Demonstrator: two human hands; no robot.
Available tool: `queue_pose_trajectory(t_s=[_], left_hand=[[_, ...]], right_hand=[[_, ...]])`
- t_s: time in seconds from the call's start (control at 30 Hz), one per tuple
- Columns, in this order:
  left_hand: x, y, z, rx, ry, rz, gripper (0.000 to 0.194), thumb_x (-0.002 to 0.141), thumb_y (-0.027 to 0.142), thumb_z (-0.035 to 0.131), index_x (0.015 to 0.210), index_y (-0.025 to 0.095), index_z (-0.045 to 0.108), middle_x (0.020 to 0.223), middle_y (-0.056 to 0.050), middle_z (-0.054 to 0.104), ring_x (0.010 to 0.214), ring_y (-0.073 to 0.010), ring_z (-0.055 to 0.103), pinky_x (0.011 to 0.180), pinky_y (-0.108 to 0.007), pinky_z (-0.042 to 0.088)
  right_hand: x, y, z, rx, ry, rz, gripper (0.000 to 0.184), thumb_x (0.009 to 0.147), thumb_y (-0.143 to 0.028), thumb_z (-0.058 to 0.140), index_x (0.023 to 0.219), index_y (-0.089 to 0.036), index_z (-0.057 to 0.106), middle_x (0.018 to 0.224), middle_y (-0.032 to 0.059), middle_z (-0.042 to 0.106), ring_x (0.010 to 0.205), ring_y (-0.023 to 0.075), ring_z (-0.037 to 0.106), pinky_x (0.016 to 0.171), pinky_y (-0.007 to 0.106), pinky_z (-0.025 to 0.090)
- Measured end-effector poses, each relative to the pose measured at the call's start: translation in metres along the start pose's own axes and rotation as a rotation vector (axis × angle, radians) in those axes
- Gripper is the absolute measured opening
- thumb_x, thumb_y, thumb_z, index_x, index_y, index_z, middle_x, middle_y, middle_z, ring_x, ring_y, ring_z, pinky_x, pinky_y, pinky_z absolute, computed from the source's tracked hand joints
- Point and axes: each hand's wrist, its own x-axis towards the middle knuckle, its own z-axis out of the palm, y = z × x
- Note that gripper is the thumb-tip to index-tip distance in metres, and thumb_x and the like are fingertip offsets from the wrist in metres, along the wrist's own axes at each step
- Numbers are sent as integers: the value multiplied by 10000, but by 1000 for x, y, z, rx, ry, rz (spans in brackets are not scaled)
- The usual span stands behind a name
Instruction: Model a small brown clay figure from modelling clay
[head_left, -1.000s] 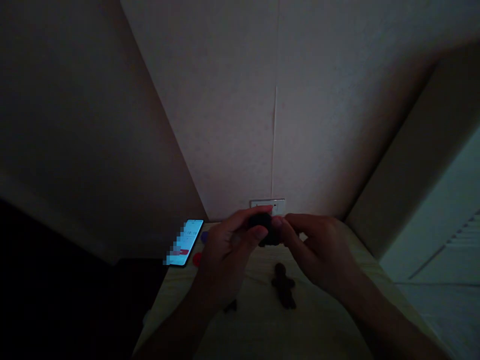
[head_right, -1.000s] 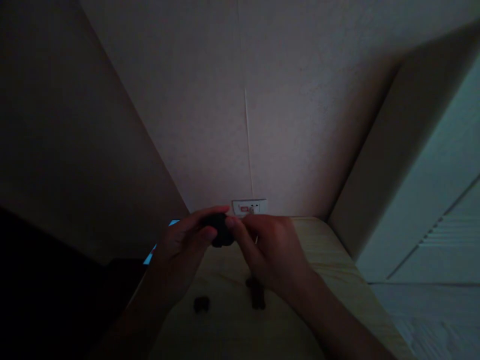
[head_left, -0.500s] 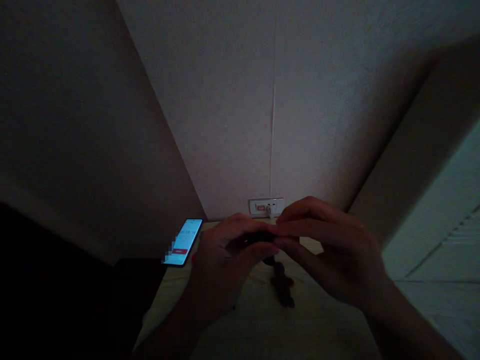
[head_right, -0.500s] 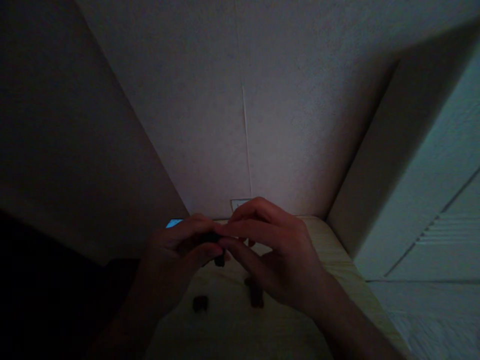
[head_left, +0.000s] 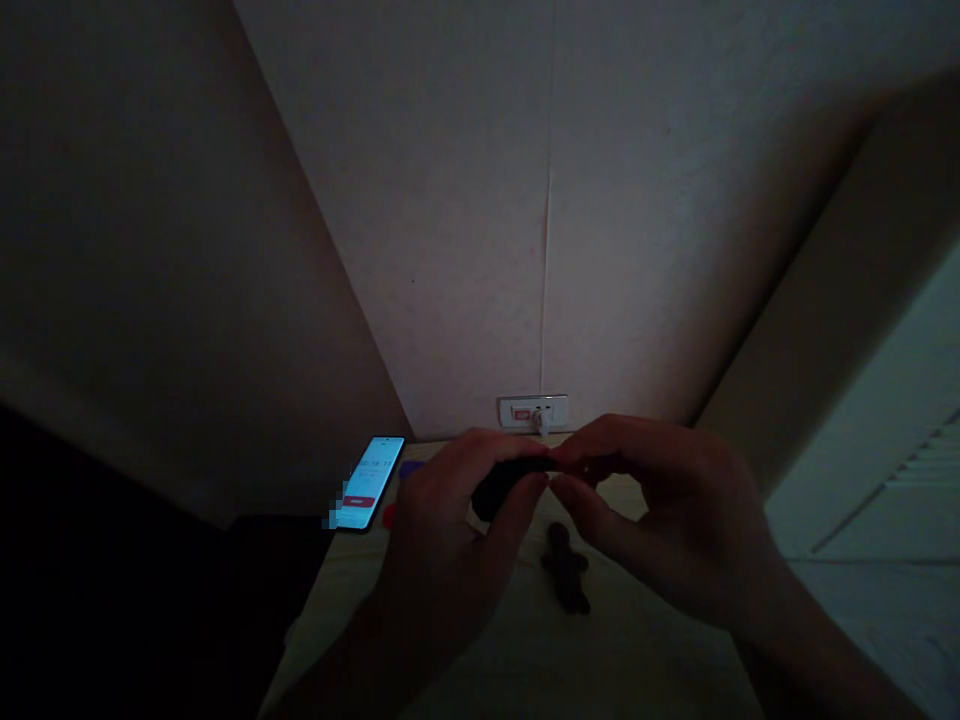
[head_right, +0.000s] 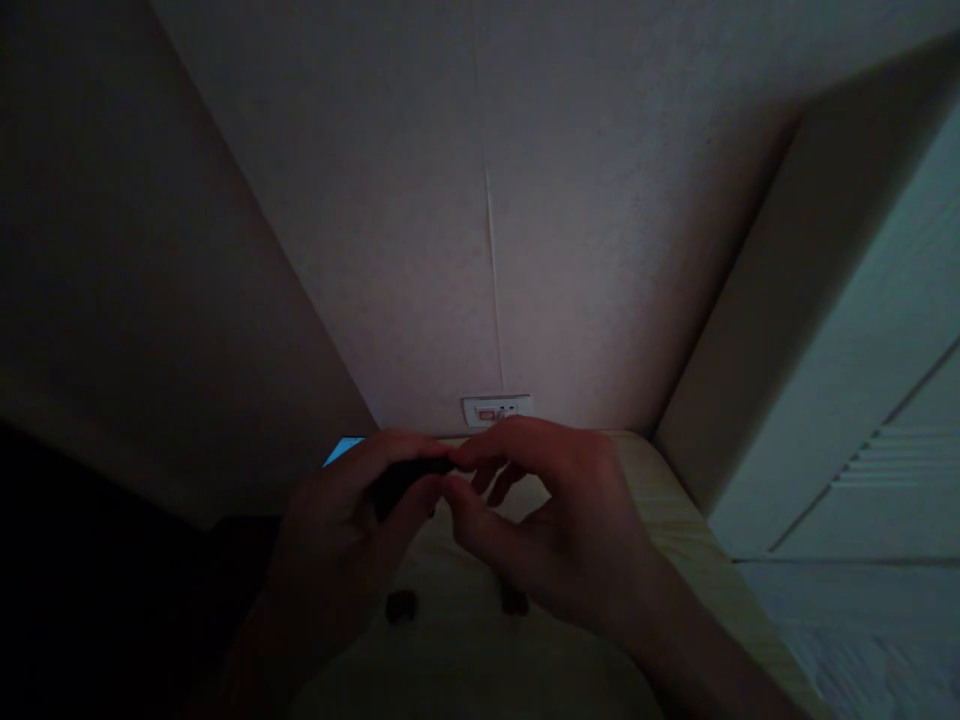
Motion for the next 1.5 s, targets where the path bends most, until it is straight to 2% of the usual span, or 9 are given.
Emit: queue_pose_trajectory(t_s=[0.13, 0.3, 0.43, 0.6, 0.7, 0.83, 1.03, 1.27, 1.5], left_hand=[[0, 1, -1, 132, 21, 84, 128, 955, 194, 703, 1071, 229, 743, 1045, -27, 782, 923, -173, 722, 850, -289, 576], [-2, 4, -1, 105, 2, 101, 135, 977, 201, 677, 1088, 232, 748, 1064, -36, 783, 947, -178, 724, 851, -284, 576], [-3, 3, -1, 55, -38, 20, 201, 1000, 251, 656, 1182, 235, 740, 1180, -49, 783, 1037, -201, 726, 919, -312, 560], [-3, 1, -6, -28, -98, -114, 298, 1028, 344, 619, 1309, 278, 694, 1275, -30, 764, 1112, -219, 715, 987, -345, 527], [-3, 2, -9, -64, -135, -135, 249, 1023, 355, 628, 1247, 283, 710, 1198, -9, 776, 1072, -202, 715, 928, -312, 532], [0, 5, -10, -52, -208, -132, 174, 1038, 325, 590, 1099, 255, 737, 985, 5, 768, 891, -169, 696, 736, -275, 510], [3, 4, -6, -13, -245, -123, 193, 1053, 309, 545, 1065, 228, 720, 968, 4, 750, 884, -167, 684, 773, -292, 488], [4, -1, -7, 32, -245, -127, 206, 1024, 321, 574, 957, 224, 744, 842, 11, 741, 758, -165, 660, 671, -281, 462], [4, 0, -8, -33, -184, -149, 165, 931, 231, 664, 803, 229, 768, 599, 51, 612, 524, -108, 494, 485, -230, 335]], right_hand=[[-2, 0, -1, 85, -27, 115, 64, 842, -147, 794, 862, -207, 795, 739, -26, 819, 608, 104, 758, 550, 147, 585], [-3, -1, 4, 187, -1, 202, 114, 785, -84, 750, 793, -197, 764, 685, -24, 795, 577, 120, 747, 531, 170, 585], [-2, 1, 7, 39, 37, 77, 137, 762, -62, 720, 806, -191, 730, 698, -20, 761, 594, 118, 713, 572, 213, 579], [-3, 5, -1, -71, -60, -138, 180, 874, -125, 751, 1038, -199, 759, 894, 20, 793, 765, 138, 742, 707, 260, 603], [-5, 5, -4, -110, -94, -183, 136, 909, -148, 753, 1027, -213, 761, 917, 13, 817, 776, 126, 759, 698, 233, 599], [-7, 3, -3, -165, -101, -136, 98, 901, -152, 741, 924, -246, 753, 828, -24, 804, 703, 132, 747, 640, 253, 581], [-8, 4, -5, -229, -118, -112, 81, 929, -186, 728, 934, -259, 763, 879, -11, 813, 730, 151, 752, 650, 270, 571], [-5, 7, -8, -191, -200, -83, 96, 931, -167, 729, 915, -252, 772, 846, -23, 804, 703, 136, 736, 652, 257, 562], [-6, 6, -10, -34, -234, 23, 71, 937, -195, 742, 895, -230, 787, 826, -19, 803, 708, 125, 736, 600, 225, 555]])
